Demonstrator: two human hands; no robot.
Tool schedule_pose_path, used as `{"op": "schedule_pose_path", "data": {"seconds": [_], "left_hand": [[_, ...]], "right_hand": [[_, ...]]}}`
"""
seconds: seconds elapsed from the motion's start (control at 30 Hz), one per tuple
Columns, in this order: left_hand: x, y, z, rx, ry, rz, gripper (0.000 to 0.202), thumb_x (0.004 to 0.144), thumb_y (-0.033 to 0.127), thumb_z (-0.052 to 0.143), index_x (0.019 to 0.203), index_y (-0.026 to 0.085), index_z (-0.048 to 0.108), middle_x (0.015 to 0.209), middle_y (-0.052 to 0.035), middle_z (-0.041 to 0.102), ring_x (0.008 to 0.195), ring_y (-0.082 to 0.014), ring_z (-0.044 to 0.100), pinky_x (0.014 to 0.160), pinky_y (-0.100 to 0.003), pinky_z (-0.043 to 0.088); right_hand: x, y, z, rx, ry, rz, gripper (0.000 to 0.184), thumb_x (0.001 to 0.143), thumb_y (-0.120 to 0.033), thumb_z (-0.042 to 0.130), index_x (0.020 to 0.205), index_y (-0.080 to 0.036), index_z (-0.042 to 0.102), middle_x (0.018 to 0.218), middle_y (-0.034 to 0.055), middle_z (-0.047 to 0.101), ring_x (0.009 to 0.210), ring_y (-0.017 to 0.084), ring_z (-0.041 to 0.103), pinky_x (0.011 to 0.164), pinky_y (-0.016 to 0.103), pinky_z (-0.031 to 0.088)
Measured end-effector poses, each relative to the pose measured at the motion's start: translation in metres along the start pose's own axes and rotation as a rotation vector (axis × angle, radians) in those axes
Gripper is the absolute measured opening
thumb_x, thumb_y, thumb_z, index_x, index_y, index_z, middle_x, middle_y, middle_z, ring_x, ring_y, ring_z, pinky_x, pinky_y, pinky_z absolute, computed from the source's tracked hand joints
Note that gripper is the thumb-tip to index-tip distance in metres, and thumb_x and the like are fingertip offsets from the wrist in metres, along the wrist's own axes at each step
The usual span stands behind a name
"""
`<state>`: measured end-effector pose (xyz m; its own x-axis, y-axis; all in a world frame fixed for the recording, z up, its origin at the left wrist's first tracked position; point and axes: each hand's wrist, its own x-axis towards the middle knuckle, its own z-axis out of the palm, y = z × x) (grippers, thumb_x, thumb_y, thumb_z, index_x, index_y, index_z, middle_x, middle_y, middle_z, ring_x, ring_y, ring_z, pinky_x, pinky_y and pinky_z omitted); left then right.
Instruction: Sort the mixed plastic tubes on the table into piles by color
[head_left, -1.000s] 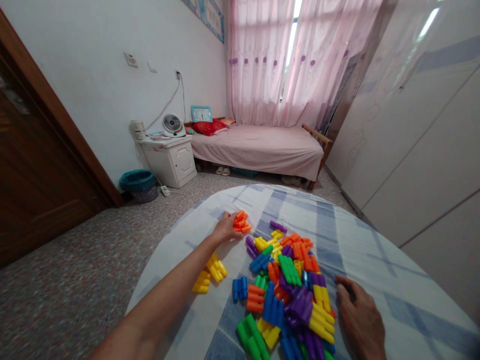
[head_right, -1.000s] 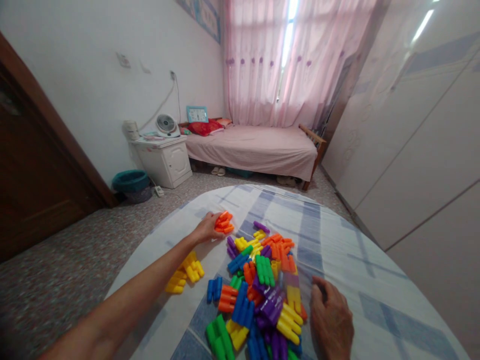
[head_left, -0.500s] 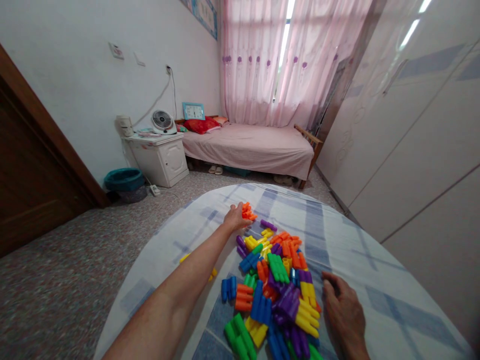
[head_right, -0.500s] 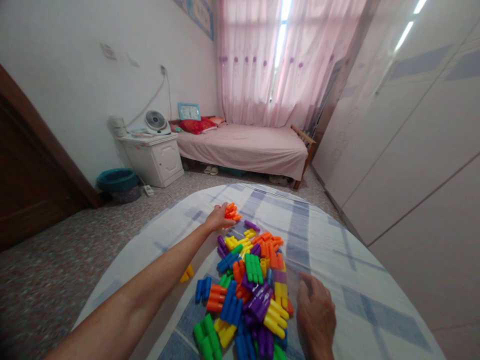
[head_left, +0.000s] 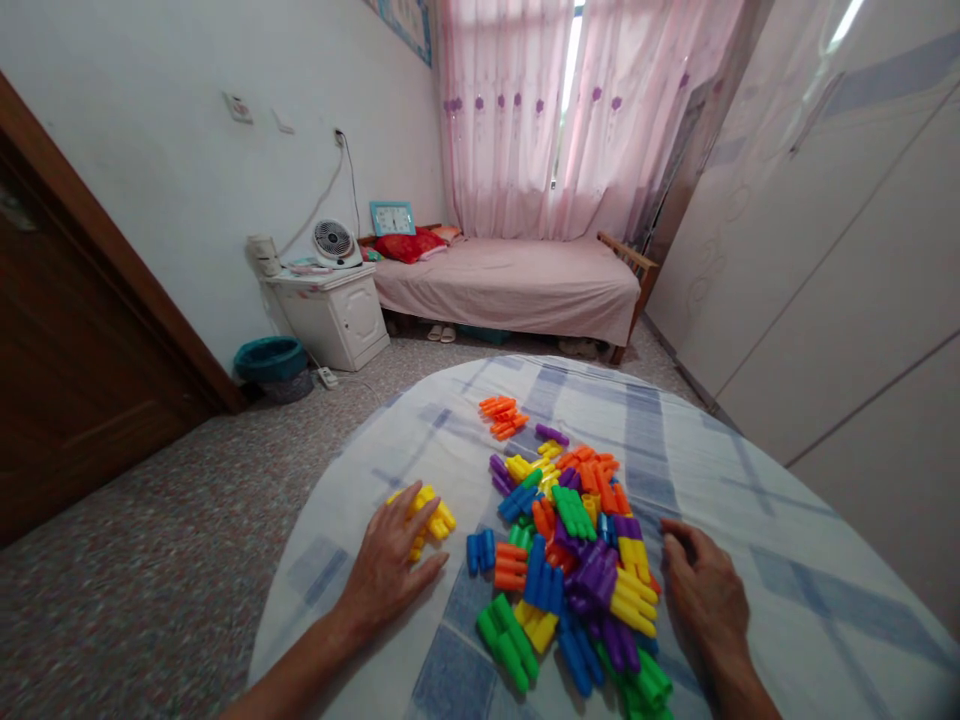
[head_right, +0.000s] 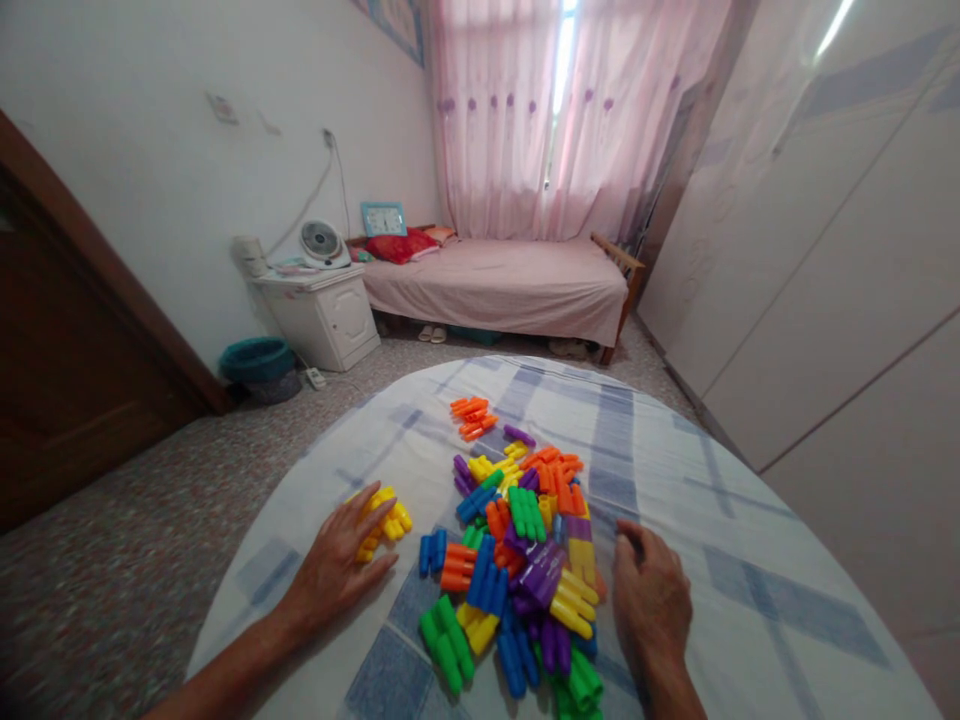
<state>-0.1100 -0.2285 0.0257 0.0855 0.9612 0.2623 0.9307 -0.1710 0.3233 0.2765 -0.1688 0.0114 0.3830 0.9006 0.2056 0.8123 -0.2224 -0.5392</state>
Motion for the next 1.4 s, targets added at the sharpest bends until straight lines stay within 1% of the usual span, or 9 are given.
{"op": "schedule_pose_path", "data": {"seconds": [0.33,0.53,0.67,0.87,0.97,1.1,1.2,1.3,1.4], "left_hand": [[0.073,0.001,0.027,0.051,0.072,0.025,0.048,0.082,0.039,0.051,0.127,0.023,0.05,0.139,-0.0112,0.043,0.129,-0.0259,0.037,0.109,-0.047,0.025],[0.08,0.008,0.025,0.085,0.116,-0.011,0.055,0.077,0.043,0.058,0.129,0.025,0.048,0.143,-0.0104,0.039,0.134,-0.0295,0.028,0.11,-0.053,0.017],[0.091,0.026,0.016,0.005,0.173,0.031,0.043,0.083,0.038,0.051,0.124,0.025,0.052,0.139,-0.007,0.045,0.134,-0.0265,0.03,0.11,-0.05,0.021],[0.127,0.069,0.029,-0.156,0.031,0.193,0.033,0.08,0.028,0.055,0.111,0.025,0.061,0.12,-0.0046,0.061,0.12,-0.0232,0.046,0.104,-0.041,0.032],[0.134,0.079,0.043,-0.186,-0.019,0.153,0.026,0.077,0.025,0.057,0.102,0.025,0.064,0.108,-0.0041,0.065,0.108,-0.0224,0.053,0.097,-0.038,0.038],[0.131,0.077,0.052,-0.256,0.018,0.064,0.022,0.077,0.031,0.059,0.096,0.022,0.064,0.099,-0.0042,0.066,0.098,-0.0206,0.058,0.092,-0.034,0.041],[0.132,0.071,0.047,-0.351,0.022,0.036,0.019,0.079,0.031,0.057,0.093,0.021,0.064,0.097,-0.0029,0.066,0.091,-0.018,0.06,0.086,-0.029,0.044],[0.137,0.065,0.031,-0.433,0.082,-0.002,0.019,0.083,0.032,0.051,0.094,0.021,0.062,0.097,-0.002,0.067,0.09,-0.0159,0.061,0.084,-0.026,0.045],[0.142,0.055,0.011,-0.311,0.175,-0.031,0.021,0.084,0.034,0.05,0.097,0.021,0.06,0.099,-0.0028,0.066,0.092,-0.0173,0.06,0.086,-0.028,0.044]], "right_hand": [[0.001,0.002,0.0,0.031,-0.017,-0.026,0.041,0.081,-0.043,0.034,0.103,-0.022,0.061,0.102,0.0071,0.063,0.096,0.025,0.055,0.08,0.036,0.041],[0.001,0.003,0.002,0.049,-0.017,-0.059,0.041,0.082,-0.042,0.034,0.103,-0.021,0.062,0.106,0.0077,0.063,0.096,0.025,0.055,0.081,0.036,0.041],[0.001,0.002,0.002,0.05,-0.007,-0.066,0.041,0.082,-0.042,0.033,0.103,-0.021,0.062,0.104,0.0077,0.064,0.095,0.025,0.055,0.081,0.037,0.041],[0.001,0.004,0.003,0.047,-0.022,-0.051,0.041,0.083,-0.043,0.033,0.105,-0.022,0.061,0.107,0.007,0.063,0.098,0.025,0.055,0.083,0.037,0.041],[0.001,0.006,0.004,0.05,-0.03,-0.046,0.041,0.083,-0.043,0.033,0.104,-0.022,0.061,0.106,0.007,0.064,0.098,0.025,0.055,0.083,0.036,0.042],[0.001,0.006,0.004,0.048,-0.022,-0.043,0.039,0.083,-0.043,0.034,0.102,-0.022,0.062,0.104,0.0071,0.064,0.097,0.025,0.056,0.082,0.036,0.042],[0.001,0.006,0.004,0.052,-0.018,-0.044,0.039,0.083,-0.043,0.034,0.102,-0.023,0.061,0.106,0.0067,0.064,0.098,0.025,0.056,0.083,0.037,0.042],[0.001,0.006,0.005,0.058,-0.02,-0.045,0.04,0.083,-0.044,0.034,0.103,-0.022,0.06,0.108,0.0065,0.063,0.1,0.026,0.055,0.085,0.037,0.041],[0.001,0.006,0.005,0.062,-0.026,-0.043,0.04,0.083,-0.044,0.033,0.103,-0.023,0.06,0.109,0.0063,0.063,0.1,0.026,0.054,0.085,0.038,0.041]]}}
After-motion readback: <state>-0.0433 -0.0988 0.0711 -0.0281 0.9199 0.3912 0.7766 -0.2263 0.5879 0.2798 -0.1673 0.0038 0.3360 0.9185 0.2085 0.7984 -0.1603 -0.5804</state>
